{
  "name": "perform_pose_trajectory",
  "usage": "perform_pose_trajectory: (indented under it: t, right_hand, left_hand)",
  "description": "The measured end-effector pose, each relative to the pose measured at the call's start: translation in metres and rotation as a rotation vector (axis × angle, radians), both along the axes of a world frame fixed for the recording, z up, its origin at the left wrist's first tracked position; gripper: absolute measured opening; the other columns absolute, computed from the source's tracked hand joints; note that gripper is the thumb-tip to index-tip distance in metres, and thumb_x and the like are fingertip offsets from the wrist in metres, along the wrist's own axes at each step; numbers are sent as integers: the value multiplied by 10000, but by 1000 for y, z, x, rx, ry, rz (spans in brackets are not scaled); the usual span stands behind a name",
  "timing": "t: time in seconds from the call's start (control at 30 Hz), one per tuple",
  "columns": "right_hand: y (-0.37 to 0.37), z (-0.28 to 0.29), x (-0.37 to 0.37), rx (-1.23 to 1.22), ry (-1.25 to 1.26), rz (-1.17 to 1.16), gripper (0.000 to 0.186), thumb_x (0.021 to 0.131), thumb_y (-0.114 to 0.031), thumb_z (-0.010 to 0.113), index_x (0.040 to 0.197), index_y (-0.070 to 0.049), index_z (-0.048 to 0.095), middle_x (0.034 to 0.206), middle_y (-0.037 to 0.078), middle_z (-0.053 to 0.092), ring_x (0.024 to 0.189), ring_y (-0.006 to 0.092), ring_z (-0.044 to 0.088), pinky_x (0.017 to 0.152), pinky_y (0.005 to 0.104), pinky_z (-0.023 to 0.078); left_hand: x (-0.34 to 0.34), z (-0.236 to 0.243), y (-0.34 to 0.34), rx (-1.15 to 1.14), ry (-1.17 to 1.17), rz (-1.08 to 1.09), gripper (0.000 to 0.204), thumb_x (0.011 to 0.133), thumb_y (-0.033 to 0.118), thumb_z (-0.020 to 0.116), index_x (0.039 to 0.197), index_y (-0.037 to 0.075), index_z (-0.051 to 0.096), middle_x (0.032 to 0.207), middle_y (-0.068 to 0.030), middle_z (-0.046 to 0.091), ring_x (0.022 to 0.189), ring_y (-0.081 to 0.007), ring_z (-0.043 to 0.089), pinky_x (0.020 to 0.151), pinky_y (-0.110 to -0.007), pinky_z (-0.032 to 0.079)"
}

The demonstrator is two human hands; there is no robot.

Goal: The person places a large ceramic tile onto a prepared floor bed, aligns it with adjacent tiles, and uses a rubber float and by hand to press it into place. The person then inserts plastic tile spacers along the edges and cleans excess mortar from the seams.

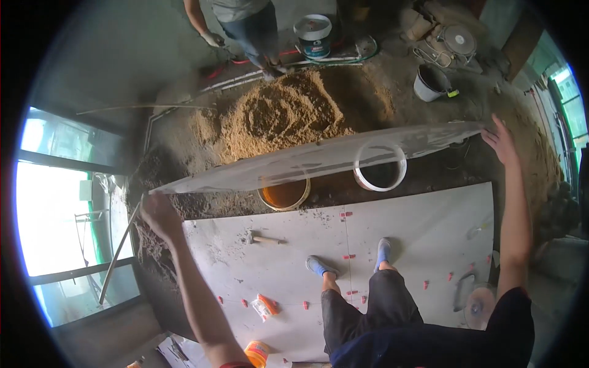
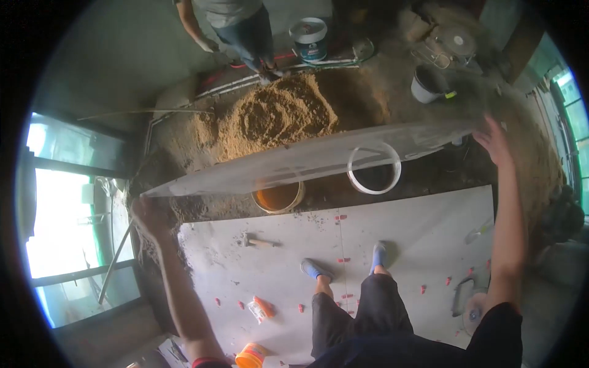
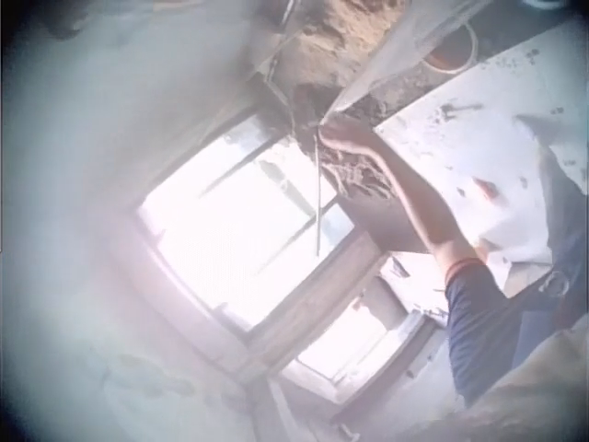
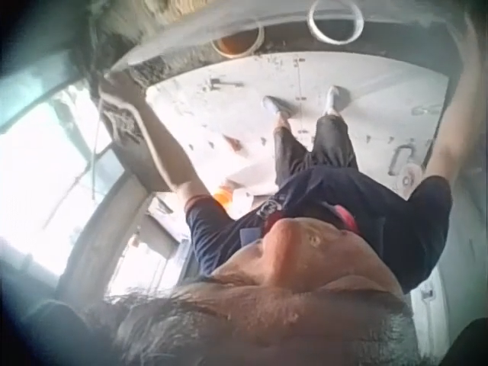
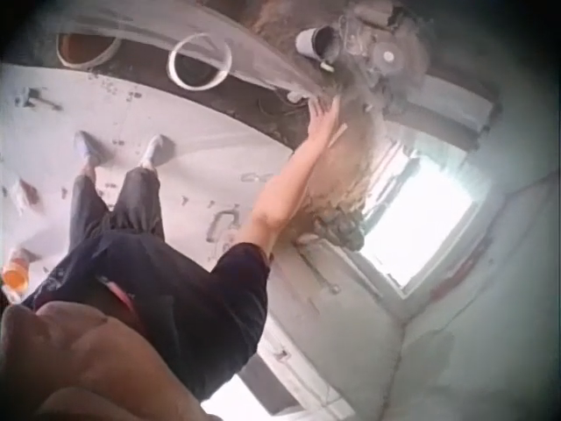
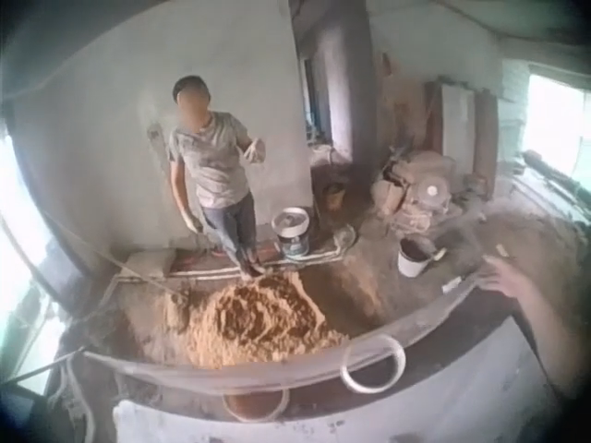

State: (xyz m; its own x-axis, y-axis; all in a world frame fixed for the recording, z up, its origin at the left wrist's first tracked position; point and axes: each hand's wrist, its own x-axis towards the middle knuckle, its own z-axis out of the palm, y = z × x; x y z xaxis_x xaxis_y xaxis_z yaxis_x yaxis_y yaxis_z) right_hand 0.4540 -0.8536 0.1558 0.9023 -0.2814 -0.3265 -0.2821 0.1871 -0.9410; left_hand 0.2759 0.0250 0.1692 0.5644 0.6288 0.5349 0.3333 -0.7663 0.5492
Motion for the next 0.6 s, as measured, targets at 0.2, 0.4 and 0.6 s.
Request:
perform_pose_trajectory:
  t: [0.2,0.4,0.6]
  right_hand:
    - [4,6,47,-124,52,-35,597,811,-408,680,1306,-151,467,1244,104,470,930,267,601,846,406,504]
    - [55,4,65,-109,58,-79,484,777,-456,704,1042,-74,569,861,47,555,683,159,606,627,275,503]
    - [66,-9,80,-74,-13,-115,487,774,-549,681,947,-108,570,755,-7,521,608,109,540,513,229,434]
  left_hand:
    - [90,47,-246,396,204,-602,633,878,267,613,1395,14,350,1419,-207,381,1323,-331,367,1088,-428,318]
    - [123,45,-296,492,387,-528,727,859,276,602,1412,-61,271,1490,-212,264,1400,-335,213,1159,-432,136]
    - [129,35,-318,440,446,-457,867,777,289,702,1429,-19,220,1480,-228,251,1392,-349,211,1154,-429,162]
